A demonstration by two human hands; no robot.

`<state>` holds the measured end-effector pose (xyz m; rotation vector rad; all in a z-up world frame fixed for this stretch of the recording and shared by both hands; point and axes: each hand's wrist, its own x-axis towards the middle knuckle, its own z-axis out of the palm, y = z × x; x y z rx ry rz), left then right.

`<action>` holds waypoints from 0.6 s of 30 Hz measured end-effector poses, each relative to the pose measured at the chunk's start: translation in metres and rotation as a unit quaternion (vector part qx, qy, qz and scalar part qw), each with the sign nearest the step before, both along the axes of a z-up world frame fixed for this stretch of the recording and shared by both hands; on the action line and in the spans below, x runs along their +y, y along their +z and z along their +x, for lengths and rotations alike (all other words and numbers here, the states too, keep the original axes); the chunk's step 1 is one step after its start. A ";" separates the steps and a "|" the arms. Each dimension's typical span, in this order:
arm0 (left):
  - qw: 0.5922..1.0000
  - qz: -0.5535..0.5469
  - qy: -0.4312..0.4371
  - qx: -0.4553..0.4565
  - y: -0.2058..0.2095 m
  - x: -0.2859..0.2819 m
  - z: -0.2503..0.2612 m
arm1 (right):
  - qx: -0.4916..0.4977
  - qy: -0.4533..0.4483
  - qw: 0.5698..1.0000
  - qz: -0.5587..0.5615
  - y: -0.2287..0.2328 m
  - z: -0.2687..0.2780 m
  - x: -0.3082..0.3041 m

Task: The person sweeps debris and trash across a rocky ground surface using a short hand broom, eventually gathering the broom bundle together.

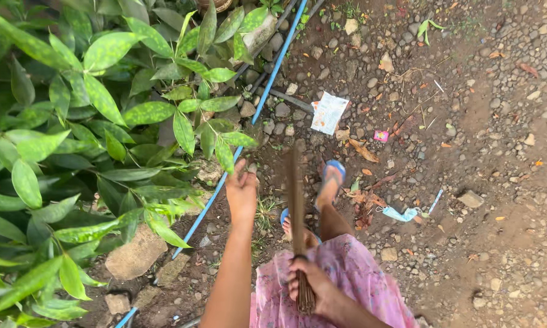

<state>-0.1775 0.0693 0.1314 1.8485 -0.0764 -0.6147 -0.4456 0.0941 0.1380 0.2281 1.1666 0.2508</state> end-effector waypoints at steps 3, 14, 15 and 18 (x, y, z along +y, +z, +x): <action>0.999 0.044 -0.008 -0.014 0.002 0.005 -0.017 | -0.037 0.090 0.995 0.018 -0.037 -0.017 -0.041; 0.999 0.003 -0.022 -0.035 -0.028 -0.001 -0.049 | 0.027 0.005 0.951 -0.308 -0.006 -0.019 -0.103; 0.999 -0.006 -0.023 -0.041 -0.032 -0.003 -0.054 | -0.006 0.019 0.964 -0.264 -0.011 -0.019 -0.107; 0.999 0.007 -0.015 -0.037 -0.038 -0.009 -0.070 | -0.087 0.037 0.981 -0.168 -0.059 -0.021 -0.137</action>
